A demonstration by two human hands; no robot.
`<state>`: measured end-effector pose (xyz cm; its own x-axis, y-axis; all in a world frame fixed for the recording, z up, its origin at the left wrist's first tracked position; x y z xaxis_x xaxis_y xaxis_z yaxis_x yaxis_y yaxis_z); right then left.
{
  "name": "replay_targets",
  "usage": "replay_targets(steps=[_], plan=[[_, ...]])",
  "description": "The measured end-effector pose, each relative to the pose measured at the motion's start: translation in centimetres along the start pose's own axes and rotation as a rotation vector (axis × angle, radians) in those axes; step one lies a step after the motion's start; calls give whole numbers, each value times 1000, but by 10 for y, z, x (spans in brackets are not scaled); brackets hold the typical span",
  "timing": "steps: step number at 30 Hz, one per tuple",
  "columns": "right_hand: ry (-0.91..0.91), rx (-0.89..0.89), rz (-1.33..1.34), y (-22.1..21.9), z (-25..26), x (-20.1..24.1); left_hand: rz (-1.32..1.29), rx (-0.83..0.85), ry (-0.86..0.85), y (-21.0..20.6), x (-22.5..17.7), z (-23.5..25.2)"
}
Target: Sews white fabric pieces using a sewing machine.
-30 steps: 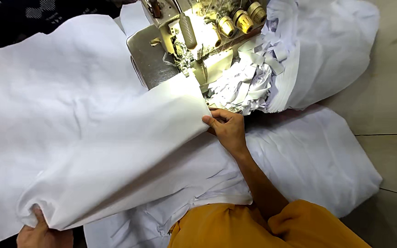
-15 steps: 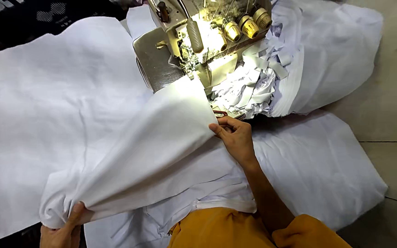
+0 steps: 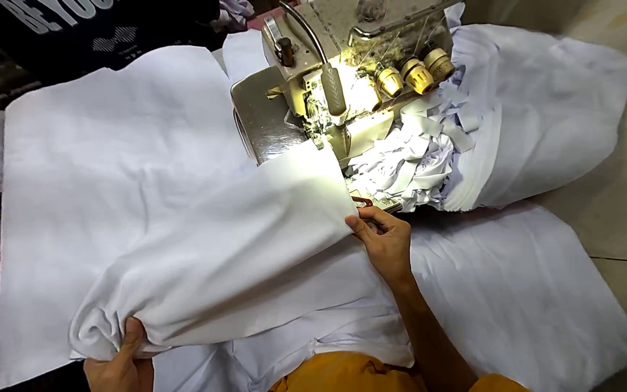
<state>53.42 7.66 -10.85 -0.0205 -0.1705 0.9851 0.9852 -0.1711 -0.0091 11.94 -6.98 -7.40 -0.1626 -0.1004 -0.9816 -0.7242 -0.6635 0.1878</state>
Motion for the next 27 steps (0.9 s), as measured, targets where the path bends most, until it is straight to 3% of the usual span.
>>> replay_targets(steps=[13,19,21,23,27], plan=[[26,5,-131,-7,24,15,125,-45,-79,-26,-42,56],[-60,28,-203,-3,16,16,675,256,31,-16,-45,18],[-88,63,-203,-2,12,13,765,255,50,-14,-45,-1],[-94,83,-200,0,9,9,707,217,-12,-8,-37,-11],[-100,81,-171,2,5,3,192,142,-64,1,-36,-9]])
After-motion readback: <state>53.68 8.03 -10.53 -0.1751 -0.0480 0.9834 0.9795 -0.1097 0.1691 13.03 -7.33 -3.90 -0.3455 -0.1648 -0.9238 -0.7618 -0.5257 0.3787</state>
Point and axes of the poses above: each hand's wrist, its own z-axis towards the middle knuckle, its own y-axis out of the back of the hand, x = y × z, the point moved 4 cm from there along z, towards the middle knuckle, and after that the axes turned 7 degrees about z, right-handed, at the moved point
